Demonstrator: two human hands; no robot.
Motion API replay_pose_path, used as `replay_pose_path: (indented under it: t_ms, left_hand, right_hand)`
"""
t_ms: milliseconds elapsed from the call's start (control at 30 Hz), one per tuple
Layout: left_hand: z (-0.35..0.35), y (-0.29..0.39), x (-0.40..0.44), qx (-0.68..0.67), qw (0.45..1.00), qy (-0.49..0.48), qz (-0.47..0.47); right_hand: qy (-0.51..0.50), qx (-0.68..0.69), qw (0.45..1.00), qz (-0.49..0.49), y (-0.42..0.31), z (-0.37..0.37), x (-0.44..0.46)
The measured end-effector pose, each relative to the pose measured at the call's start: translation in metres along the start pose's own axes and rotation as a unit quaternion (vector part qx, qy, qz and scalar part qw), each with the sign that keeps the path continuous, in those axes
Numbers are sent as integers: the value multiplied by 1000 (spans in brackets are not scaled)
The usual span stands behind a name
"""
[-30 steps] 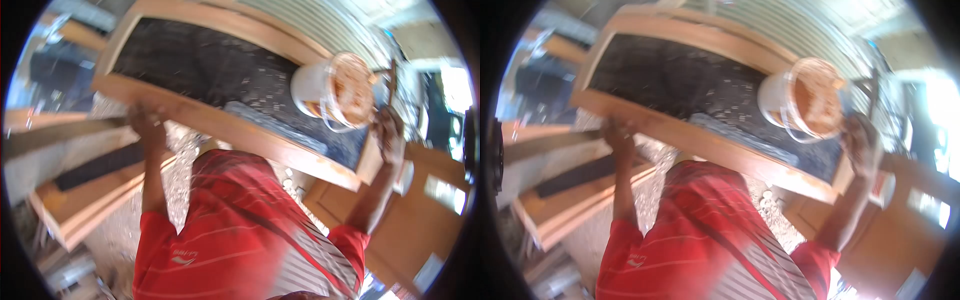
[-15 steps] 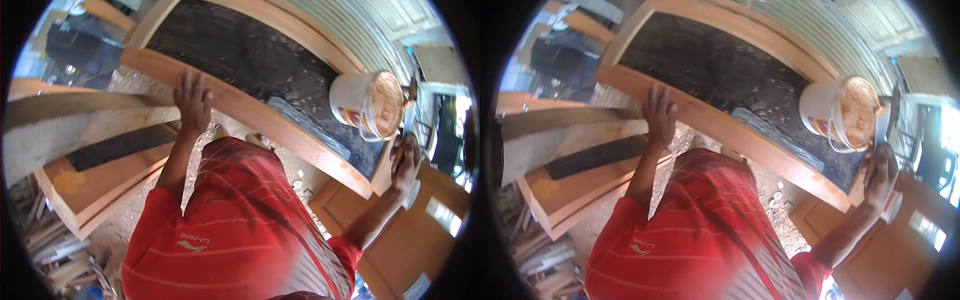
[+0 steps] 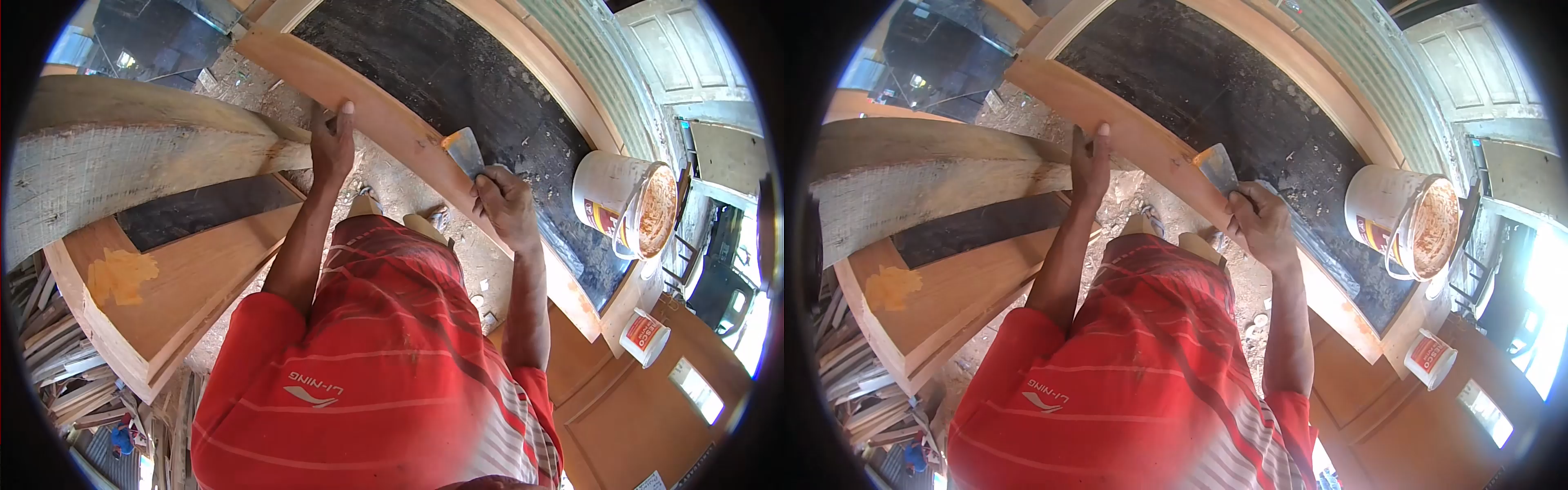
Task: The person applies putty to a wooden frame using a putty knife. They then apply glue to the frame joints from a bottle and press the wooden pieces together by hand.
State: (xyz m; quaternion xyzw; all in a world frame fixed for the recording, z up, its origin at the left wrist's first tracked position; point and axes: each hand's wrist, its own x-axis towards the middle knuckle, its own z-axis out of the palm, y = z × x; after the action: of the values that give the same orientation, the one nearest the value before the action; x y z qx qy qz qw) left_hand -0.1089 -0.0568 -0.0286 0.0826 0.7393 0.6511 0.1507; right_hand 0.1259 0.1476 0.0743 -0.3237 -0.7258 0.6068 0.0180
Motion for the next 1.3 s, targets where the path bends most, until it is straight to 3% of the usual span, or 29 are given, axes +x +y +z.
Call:
replay_pose_path:
  t_ms: [167, 267, 367, 500, 633, 767, 867, 1100, 1300]
  left_hand:
    - [-1, -4, 1, 43, 999, -2, 19]
    - [-2, 3, 1, 23, 999, -3, 24]
    - [-6, 8, 1, 24, 999, -20, -11]
    - [-2, 15, -2, 15, 1000, 4, 9]
    - [-2, 16, -3, 28, 999, 0, -28]
    - [-2, -9, 6, 13, 999, -7, 52]
    - [-2, -10, 6, 48, 998, -13, 34]
    - [-1, 4, 3, -3, 1000, -8, 30]
    - [1, -10, 4, -4, 999, 3, 33]
  right_hand:
    - [30, -143, 988, -54, 1, 26, 4]
    - [99, -298, 922, -229, -11, 42, 7]
    - [100, -383, 900, -185, -18, 57, -3]
    - [100, -462, 854, -215, -8, 76, -13]
    - [63, -572, 804, -153, -20, 95, -26]
    - [20, -548, 832, -84, -50, 94, -28]
    - [19, -533, 832, -156, -60, 93, -8]
    - [-45, -470, 881, 19, -81, 85, -25]
    - [42, -399, 915, -51, -61, 100, -18]
